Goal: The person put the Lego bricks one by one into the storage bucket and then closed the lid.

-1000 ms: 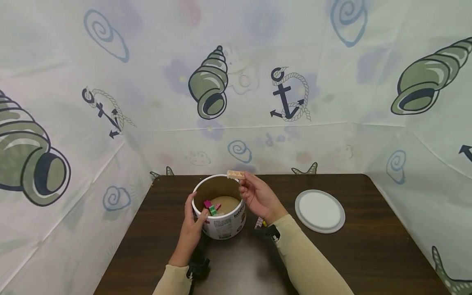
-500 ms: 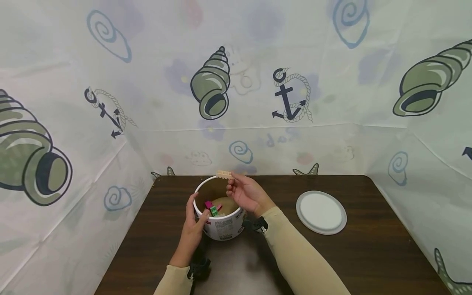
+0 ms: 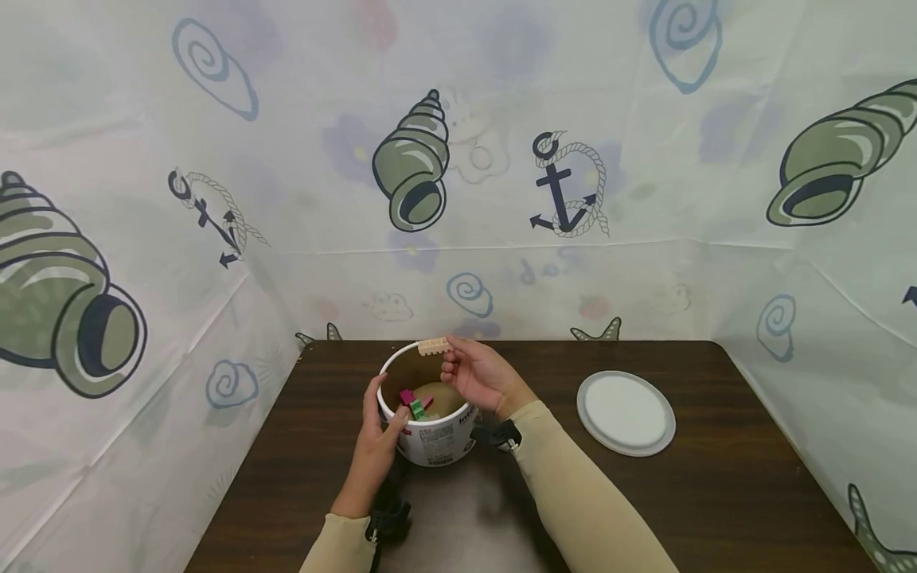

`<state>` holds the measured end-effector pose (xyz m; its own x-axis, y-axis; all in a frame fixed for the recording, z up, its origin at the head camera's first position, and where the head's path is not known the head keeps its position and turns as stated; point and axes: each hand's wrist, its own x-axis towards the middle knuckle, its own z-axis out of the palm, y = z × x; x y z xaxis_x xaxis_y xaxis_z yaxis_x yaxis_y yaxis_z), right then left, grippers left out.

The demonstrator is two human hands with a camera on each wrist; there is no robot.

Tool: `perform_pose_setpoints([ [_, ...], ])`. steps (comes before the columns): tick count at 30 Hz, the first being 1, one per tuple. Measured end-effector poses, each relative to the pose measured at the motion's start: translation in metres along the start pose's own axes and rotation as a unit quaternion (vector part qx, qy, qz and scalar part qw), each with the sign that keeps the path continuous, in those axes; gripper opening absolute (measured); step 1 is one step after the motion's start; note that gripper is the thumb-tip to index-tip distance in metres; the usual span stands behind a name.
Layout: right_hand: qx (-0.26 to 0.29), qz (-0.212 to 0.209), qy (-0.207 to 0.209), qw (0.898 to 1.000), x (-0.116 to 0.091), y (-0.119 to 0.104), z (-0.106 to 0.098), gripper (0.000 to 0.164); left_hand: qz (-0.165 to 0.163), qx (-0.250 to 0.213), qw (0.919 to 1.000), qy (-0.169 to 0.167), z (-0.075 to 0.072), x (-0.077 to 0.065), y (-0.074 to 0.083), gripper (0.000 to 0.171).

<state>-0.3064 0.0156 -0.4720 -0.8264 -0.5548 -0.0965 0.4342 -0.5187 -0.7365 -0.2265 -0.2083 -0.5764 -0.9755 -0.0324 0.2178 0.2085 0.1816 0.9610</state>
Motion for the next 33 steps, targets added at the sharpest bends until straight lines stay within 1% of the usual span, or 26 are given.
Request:
perform_pose_setpoints([
  [6, 0.013, -0.014, -0.006, 1.0, -0.001, 0.001, -0.001, 0.018, 0.002, 0.0, 1.0, -0.001, 0.0, 0.0, -0.001, 0.076],
  [10, 0.018, -0.019, -0.005, 1.0, -0.002, 0.001, -0.002, 0.017, -0.004, 0.001, 1.0, 0.001, 0.001, -0.001, 0.0, 0.076],
  [17, 0.027, -0.039, -0.008, 0.999, -0.003, 0.003, -0.001, 0.029, -0.007, 0.011, 0.9999, 0.005, 0.0, -0.001, 0.003, 0.076],
  [19, 0.041, -0.051, -0.019, 0.998, -0.004, 0.005, -0.003, 0.032, -0.009, 0.016, 0.9998, 0.004, 0.0, -0.001, 0.003, 0.076],
  [21, 0.059, -0.069, -0.04, 0.995, -0.006, 0.006, -0.006, 0.035, -0.011, 0.018, 0.9998, 0.005, 0.0, -0.001, 0.003, 0.076],
  [25, 0.094, -0.109, -0.095, 0.985, -0.013, 0.009, -0.013, 0.037, -0.007, 0.013, 0.9999, 0.007, -0.001, -0.001, 0.002, 0.076],
  [27, 0.102, -0.123, -0.115, 0.98, -0.017, 0.009, -0.017, 0.037, -0.005, 0.009, 0.9999, 0.006, -0.001, -0.001, 0.002, 0.076],
  [29, 0.102, -0.133, -0.123, 0.978, -0.02, 0.009, -0.02, 0.035, -0.004, 0.008, 1.0, 0.005, -0.001, -0.002, 0.002, 0.076],
  [33, 0.09, -0.142, -0.118, 0.979, -0.028, 0.005, -0.027, 0.032, -0.004, 0.011, 0.9999, 0.0, -0.002, -0.002, 0.001, 0.077],
])
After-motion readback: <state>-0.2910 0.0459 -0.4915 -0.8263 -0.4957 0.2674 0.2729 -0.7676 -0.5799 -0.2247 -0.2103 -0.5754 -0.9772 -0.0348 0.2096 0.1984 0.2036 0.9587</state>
